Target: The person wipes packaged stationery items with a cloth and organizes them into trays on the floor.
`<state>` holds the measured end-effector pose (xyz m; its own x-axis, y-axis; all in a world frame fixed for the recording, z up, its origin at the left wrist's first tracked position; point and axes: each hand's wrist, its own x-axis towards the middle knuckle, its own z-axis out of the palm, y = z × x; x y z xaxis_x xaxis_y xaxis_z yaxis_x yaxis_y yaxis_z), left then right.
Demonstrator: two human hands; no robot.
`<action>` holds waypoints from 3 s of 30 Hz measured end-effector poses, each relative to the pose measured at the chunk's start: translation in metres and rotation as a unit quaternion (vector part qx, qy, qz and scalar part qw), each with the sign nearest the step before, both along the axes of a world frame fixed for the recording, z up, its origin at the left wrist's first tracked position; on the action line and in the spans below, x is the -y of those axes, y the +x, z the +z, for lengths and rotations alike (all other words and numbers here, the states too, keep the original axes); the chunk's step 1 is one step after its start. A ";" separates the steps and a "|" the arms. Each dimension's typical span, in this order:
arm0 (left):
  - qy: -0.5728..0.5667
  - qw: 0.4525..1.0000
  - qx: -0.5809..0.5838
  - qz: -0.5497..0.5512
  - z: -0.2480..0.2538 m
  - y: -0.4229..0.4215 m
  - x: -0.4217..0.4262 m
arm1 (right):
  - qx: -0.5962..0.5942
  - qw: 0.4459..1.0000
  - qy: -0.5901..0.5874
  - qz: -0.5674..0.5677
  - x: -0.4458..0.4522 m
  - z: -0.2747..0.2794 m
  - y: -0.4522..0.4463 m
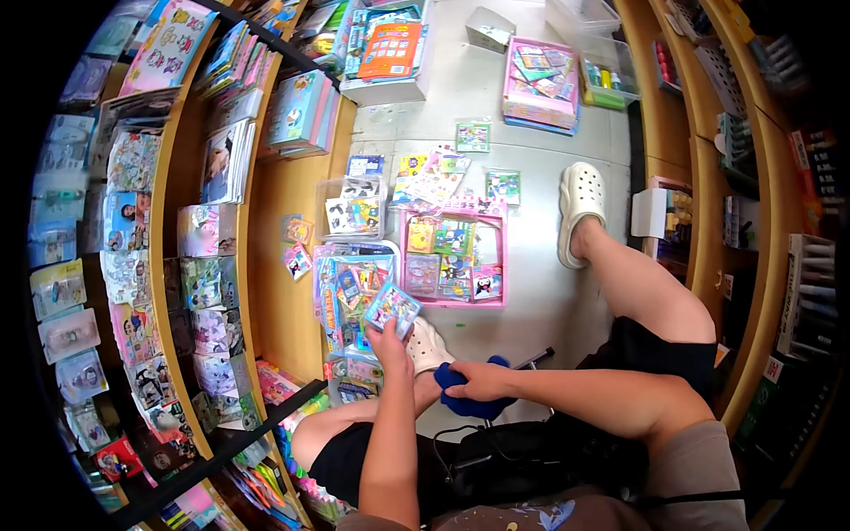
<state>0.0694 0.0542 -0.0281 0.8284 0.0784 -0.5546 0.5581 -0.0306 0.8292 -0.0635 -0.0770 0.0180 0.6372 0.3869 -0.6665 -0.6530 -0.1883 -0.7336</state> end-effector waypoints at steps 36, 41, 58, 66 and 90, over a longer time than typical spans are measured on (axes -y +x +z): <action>0.353 0.801 0.089 -0.476 -0.173 -0.031 0.101 | -0.116 0.987 -0.097 0.049 0.013 0.002 -0.001; 0.365 0.800 0.051 -0.474 -0.180 -0.029 0.111 | -0.119 0.985 -0.120 0.025 0.024 0.004 -0.003; -0.316 0.908 -0.233 -0.146 -0.018 -0.063 0.083 | 0.059 0.891 -0.380 -0.243 0.046 -0.004 0.001; -0.239 0.950 -0.164 -0.117 0.012 -0.065 0.050 | -0.048 0.866 -0.358 -0.345 0.072 -0.043 0.010; -0.143 0.986 -0.071 0.050 -0.075 0.063 -0.013 | -0.110 0.989 0.091 -0.028 0.009 -0.020 -0.008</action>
<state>0.1324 0.0669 -0.1033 0.7373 -0.0217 -0.6752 0.6572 0.2544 0.7095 -0.0712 -0.0855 -0.0017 0.5086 0.4809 -0.7141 -0.8061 -0.0253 -0.5912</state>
